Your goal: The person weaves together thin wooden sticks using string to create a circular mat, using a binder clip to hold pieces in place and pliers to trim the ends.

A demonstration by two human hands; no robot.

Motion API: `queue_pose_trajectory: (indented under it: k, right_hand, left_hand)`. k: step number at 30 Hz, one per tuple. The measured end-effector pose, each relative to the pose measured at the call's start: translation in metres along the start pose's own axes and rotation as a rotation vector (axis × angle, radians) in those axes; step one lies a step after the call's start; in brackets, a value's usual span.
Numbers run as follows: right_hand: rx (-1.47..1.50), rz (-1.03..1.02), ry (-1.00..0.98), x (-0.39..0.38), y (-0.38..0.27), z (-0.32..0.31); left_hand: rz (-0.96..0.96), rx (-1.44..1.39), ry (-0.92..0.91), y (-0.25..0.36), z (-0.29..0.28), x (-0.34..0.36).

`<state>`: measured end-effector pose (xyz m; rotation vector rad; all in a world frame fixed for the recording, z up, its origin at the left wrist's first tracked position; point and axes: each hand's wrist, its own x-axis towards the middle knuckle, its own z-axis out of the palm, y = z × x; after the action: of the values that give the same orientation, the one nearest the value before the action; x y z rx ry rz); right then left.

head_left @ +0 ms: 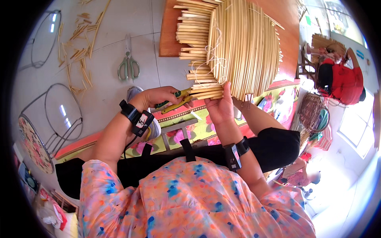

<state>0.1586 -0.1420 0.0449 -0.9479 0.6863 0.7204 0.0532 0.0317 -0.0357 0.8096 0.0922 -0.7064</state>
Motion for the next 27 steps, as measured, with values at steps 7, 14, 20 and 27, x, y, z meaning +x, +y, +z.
queue_pose_trajectory:
  k: [7, 14, 20, 27]
  right_hand:
    - [-0.014, -0.003, -0.108, 0.001, -0.008, -0.015]
    - [0.076, 0.137, -0.255, -0.014, -0.018, 0.0]
    - [0.064, 0.132, -0.154, -0.012, -0.035, -0.004]
    - [0.122, 0.209, -0.204, -0.024, -0.041, 0.006]
  left_hand:
    - [-0.078, 0.494, 0.136, -0.017, -0.01, 0.001]
    - [-0.159, -0.124, 0.022, -0.009, -0.003, -0.021]
    - [-0.096, 0.036, -0.103, -0.008, 0.001, -0.017]
    - [0.288, 0.072, -0.077, -0.02, 0.021, -0.006]
